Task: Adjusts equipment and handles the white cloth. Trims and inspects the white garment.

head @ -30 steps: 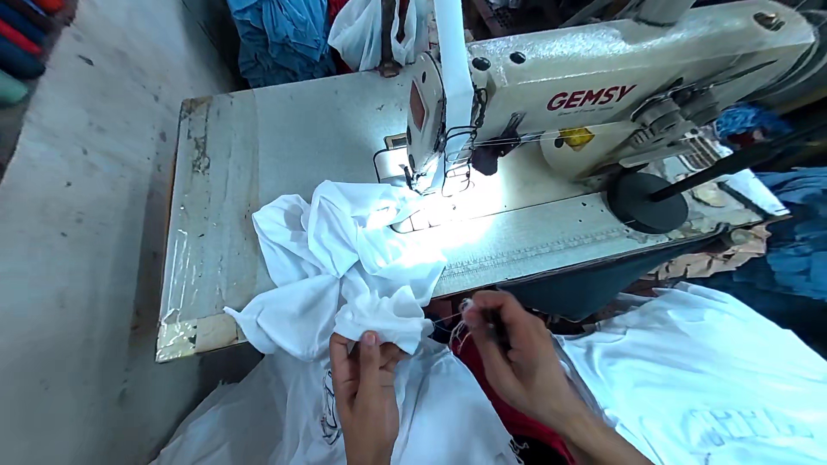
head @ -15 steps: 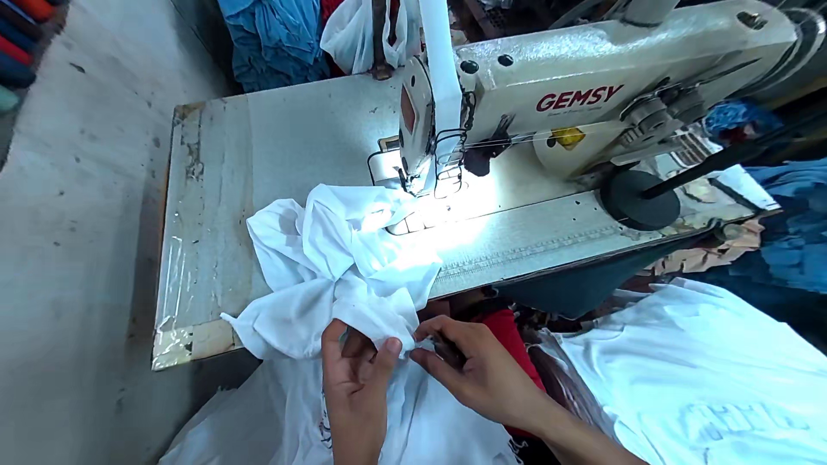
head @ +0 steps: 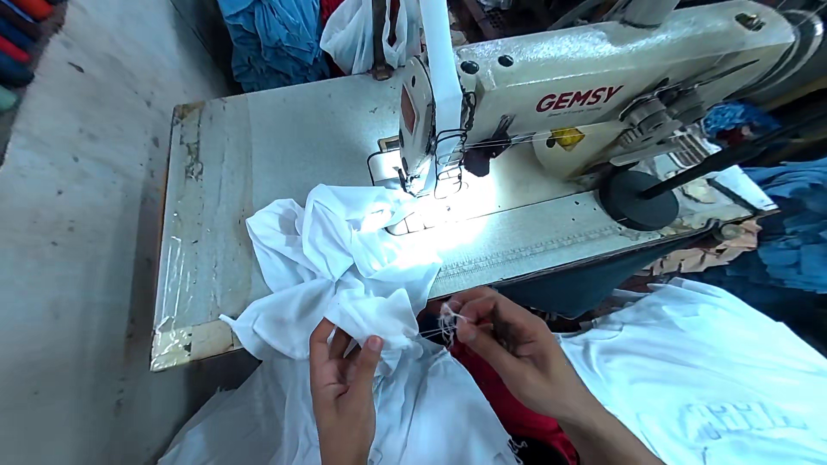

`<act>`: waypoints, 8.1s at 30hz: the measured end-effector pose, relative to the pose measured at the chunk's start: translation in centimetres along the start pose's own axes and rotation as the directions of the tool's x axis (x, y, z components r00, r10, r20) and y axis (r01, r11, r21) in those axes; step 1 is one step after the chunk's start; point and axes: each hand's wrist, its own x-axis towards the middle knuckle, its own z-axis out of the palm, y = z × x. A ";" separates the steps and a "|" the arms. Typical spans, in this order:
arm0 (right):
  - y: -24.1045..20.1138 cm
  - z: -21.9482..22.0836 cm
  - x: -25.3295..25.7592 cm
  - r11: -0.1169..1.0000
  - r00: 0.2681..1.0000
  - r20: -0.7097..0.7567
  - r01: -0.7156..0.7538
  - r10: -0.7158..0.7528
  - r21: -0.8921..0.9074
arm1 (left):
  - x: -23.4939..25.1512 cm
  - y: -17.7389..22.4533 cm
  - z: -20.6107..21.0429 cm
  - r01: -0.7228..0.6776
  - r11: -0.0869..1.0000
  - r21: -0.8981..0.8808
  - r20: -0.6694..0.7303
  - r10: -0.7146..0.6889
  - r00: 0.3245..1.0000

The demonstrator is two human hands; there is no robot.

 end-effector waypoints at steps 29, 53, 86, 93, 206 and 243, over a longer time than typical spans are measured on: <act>4.0 -2.2 -0.1 0.688 0.999 -0.023 0.006 -0.033 -0.725 | 14.1 -0.6 -7.2 -0.162 0.410 0.897 0.012 0.345 0.939; 1.4 -32.1 -20.8 -0.432 0.235 -0.946 -0.846 0.224 -0.313 | 17.2 4.5 -4.5 -0.153 0.900 0.408 -0.156 0.234 0.960; 3.5 4.1 4.8 0.271 0.997 0.040 0.056 -0.066 -0.961 | 8.7 -4.2 -1.0 -0.619 0.214 0.756 0.572 0.243 0.783; 4.6 4.1 4.8 0.259 0.990 0.078 0.108 -0.121 -0.960 | 8.7 -4.4 -1.0 -0.615 0.221 0.757 0.561 0.262 0.785; 1.6 -1.6 -2.4 0.687 0.989 -0.110 0.012 0.099 0.727 | -5.1 -1.2 6.9 0.211 0.977 -0.038 0.493 -0.165 0.854; 1.7 -1.6 -2.1 0.755 0.997 -0.063 0.013 0.037 0.655 | -4.5 1.2 6.6 0.334 0.940 0.062 0.526 -0.316 0.790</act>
